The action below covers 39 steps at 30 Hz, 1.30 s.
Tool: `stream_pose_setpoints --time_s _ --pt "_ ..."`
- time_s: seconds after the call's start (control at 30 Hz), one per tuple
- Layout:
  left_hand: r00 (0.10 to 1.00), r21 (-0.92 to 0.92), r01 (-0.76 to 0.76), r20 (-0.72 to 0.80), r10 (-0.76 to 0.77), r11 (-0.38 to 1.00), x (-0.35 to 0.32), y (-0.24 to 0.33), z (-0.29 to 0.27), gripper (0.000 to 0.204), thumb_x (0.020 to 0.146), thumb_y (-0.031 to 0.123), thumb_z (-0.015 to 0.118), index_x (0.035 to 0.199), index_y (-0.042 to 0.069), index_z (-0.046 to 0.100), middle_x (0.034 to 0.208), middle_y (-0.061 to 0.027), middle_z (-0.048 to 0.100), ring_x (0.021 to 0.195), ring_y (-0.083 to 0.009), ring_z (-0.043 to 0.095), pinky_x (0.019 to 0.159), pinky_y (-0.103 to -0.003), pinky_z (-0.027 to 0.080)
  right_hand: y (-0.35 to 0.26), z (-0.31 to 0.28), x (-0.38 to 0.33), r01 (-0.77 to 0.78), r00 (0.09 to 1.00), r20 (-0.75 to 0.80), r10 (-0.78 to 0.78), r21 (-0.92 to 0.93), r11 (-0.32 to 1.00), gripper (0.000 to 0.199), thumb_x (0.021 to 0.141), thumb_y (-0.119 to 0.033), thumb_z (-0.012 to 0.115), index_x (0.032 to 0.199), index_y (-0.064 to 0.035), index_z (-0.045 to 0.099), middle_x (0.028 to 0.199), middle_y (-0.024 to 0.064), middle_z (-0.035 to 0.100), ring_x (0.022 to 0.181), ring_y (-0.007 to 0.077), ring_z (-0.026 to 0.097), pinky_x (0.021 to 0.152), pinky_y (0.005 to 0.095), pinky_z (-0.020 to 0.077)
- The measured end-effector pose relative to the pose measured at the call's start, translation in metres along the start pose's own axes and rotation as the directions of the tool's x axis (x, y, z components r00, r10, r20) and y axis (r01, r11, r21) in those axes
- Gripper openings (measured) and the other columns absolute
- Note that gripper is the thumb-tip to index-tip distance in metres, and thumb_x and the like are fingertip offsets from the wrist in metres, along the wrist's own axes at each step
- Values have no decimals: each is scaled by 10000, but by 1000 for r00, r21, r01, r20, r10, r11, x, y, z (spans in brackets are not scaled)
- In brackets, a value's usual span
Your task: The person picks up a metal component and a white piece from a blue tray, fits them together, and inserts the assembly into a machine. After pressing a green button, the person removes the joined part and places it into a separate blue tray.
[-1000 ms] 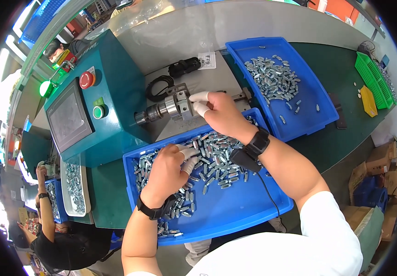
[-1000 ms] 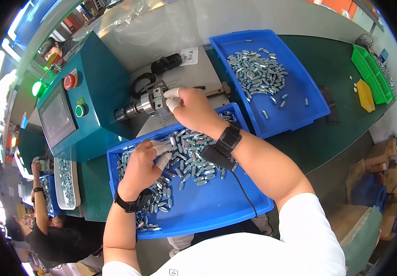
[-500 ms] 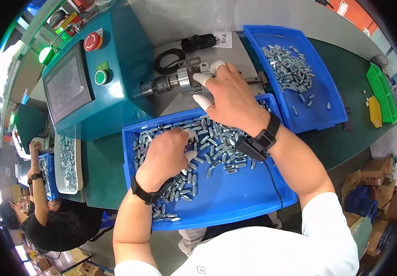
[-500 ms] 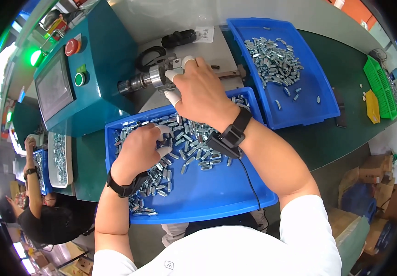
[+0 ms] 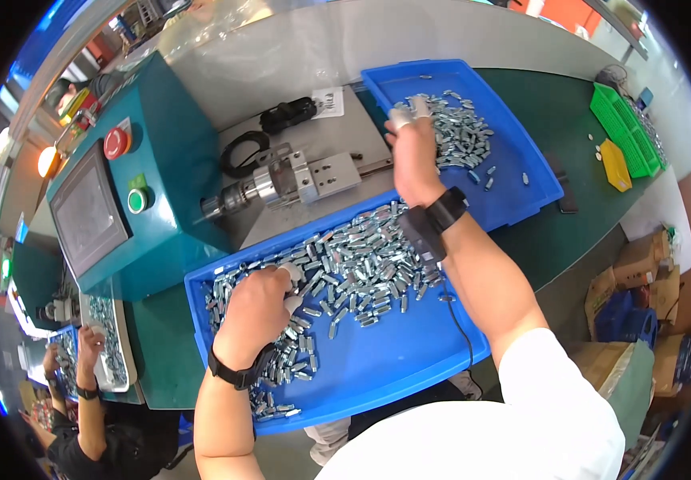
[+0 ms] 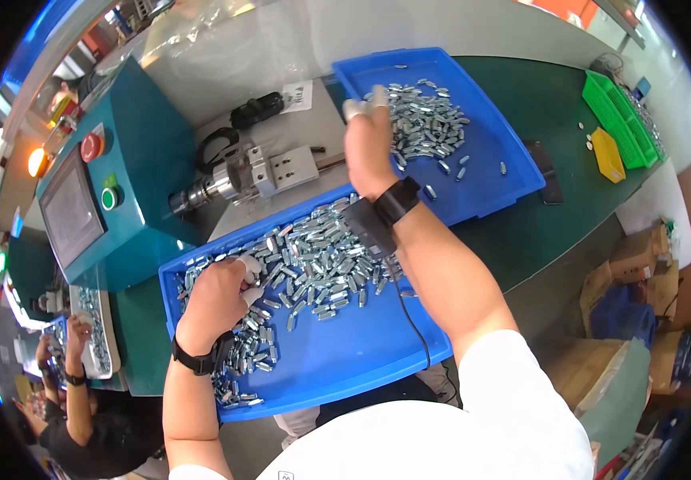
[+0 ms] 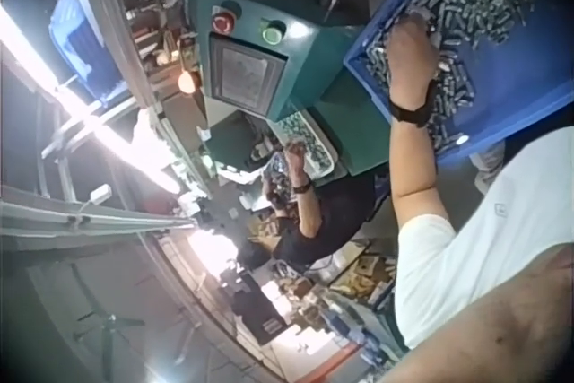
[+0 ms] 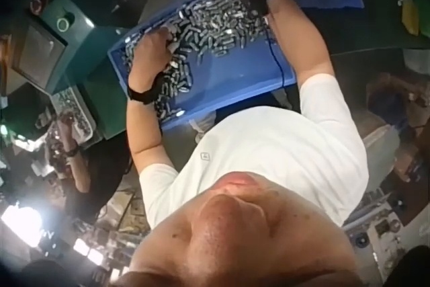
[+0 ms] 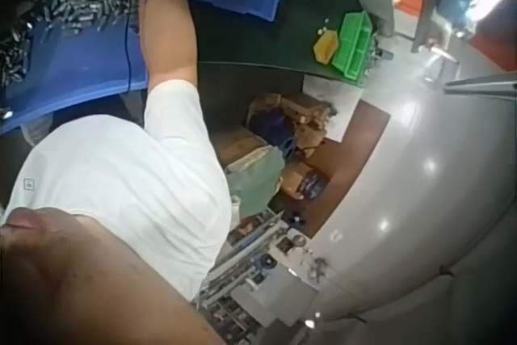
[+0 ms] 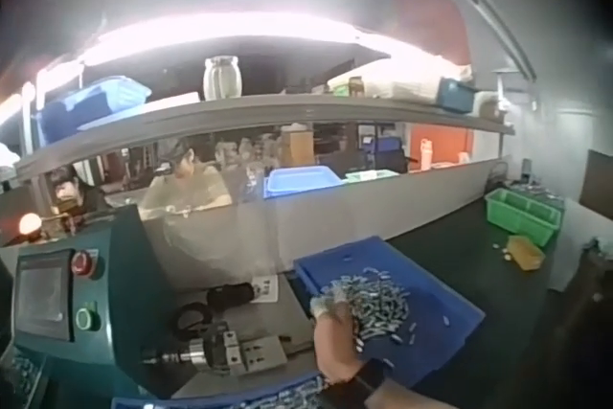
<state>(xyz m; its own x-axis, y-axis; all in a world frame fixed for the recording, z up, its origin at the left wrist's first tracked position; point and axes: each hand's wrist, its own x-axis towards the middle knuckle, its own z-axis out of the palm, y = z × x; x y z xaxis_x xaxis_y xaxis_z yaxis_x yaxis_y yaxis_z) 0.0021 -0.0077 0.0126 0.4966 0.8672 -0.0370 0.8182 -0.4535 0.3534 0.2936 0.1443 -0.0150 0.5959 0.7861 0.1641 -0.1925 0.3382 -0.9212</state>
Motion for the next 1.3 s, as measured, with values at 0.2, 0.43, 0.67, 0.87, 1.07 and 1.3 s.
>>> stream_pose_setpoints --time_s 0.2,0.43,0.67,0.87,1.07,1.3 --pt "998 -124 62 -23 -66 990 -6 1 -6 258 779 -59 817 1003 -10 700 896 -171 720 815 -343 728 742 -396 575 -26 13 -41 38 942 335 25 -179 983 513 1043 -175 633 1514 5 539 1215 74 661 1056 107 596 920 278 485" --pt "969 -250 -95 -247 31 964 29 24 -45 242 833 -74 760 1061 -2 719 975 -177 719 866 -367 713 779 -396 570 -13 20 -51 73 869 493 -49 -29 997 459 1051 -120 639 1491 -8 571 1091 11 684 931 56 597 822 242 498" --pt "838 102 -311 -440 324 945 112 22 -63 202 850 -21 751 1046 20 776 990 -174 716 950 -383 674 810 -454 557 -23 20 -58 37 804 593 36 -111 993 380 1058 -133 634 1414 0 642 941 -23 670 748 32 526 642 239 451" --pt "872 112 -247 -407 271 963 129 1 -62 179 824 -31 742 982 29 802 1011 -163 729 947 -384 651 810 -461 547 -36 19 -64 64 792 607 65 -189 980 315 1038 -143 648 1308 4 715 780 -36 646 667 42 510 602 250 439" --pt "808 126 -342 -467 360 931 118 5 -64 216 819 -47 733 1013 29 792 998 -162 734 945 -384 651 833 -451 542 -23 17 -55 242 771 637 -3 -289 926 283 1022 -131 639 1233 24 745 741 5 693 624 44 527 566 266 418" --pt "845 2 -278 -476 245 961 32 22 -35 256 827 -27 764 1078 22 772 1033 -172 736 951 -384 651 853 -445 542 -23 22 -56 -4 575 778 253 -307 952 302 1049 -111 585 1263 47 727 755 44 711 590 72 513 546 265 382"
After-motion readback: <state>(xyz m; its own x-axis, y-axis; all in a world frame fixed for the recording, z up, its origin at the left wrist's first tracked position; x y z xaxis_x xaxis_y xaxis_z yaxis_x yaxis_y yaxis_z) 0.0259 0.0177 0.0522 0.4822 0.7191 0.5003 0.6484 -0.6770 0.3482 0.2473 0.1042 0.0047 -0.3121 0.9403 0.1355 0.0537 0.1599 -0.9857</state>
